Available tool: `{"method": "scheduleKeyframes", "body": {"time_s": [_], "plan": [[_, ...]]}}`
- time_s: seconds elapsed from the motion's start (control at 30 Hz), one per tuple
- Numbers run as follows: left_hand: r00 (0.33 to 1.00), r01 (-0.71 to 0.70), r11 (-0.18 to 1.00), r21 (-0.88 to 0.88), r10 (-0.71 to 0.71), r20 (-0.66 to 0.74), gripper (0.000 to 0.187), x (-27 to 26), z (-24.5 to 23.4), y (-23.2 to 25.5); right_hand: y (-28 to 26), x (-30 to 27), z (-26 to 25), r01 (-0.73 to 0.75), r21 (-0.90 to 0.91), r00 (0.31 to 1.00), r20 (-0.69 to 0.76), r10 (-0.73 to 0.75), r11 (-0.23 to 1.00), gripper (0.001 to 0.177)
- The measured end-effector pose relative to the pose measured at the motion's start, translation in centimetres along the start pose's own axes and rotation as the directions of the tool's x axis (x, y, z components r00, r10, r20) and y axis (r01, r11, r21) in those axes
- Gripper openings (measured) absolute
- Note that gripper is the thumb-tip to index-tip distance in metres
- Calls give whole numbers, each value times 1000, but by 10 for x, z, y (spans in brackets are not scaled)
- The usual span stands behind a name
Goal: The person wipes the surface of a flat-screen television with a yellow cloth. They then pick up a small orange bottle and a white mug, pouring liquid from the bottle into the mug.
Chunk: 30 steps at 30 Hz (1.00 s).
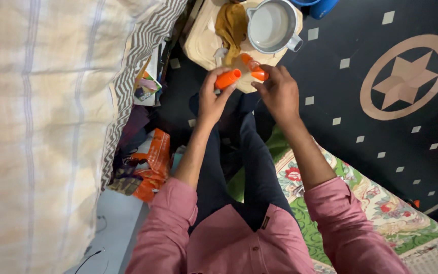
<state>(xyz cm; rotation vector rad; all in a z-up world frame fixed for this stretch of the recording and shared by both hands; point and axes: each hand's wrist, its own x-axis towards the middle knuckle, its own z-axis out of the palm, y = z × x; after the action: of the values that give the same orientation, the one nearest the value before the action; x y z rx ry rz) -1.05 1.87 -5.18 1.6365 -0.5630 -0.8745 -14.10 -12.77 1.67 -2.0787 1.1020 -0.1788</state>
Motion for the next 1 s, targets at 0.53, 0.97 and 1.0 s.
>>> {"method": "scheduleKeyframes", "body": {"time_s": [0.53,0.97,1.0], "plan": [[985,-145,975,167,157,-65,46,36,21,-25,32,1,3,-364,569,931,201,304,738,12],[982,-183,972,146,189,-25,45,38,26,-6,21,4,3,-343,512,938,144,315,788,13],[982,-183,973,143,188,-23,45,37,26,-6,21,3,3,-337,518,940,146,308,786,13]]}}
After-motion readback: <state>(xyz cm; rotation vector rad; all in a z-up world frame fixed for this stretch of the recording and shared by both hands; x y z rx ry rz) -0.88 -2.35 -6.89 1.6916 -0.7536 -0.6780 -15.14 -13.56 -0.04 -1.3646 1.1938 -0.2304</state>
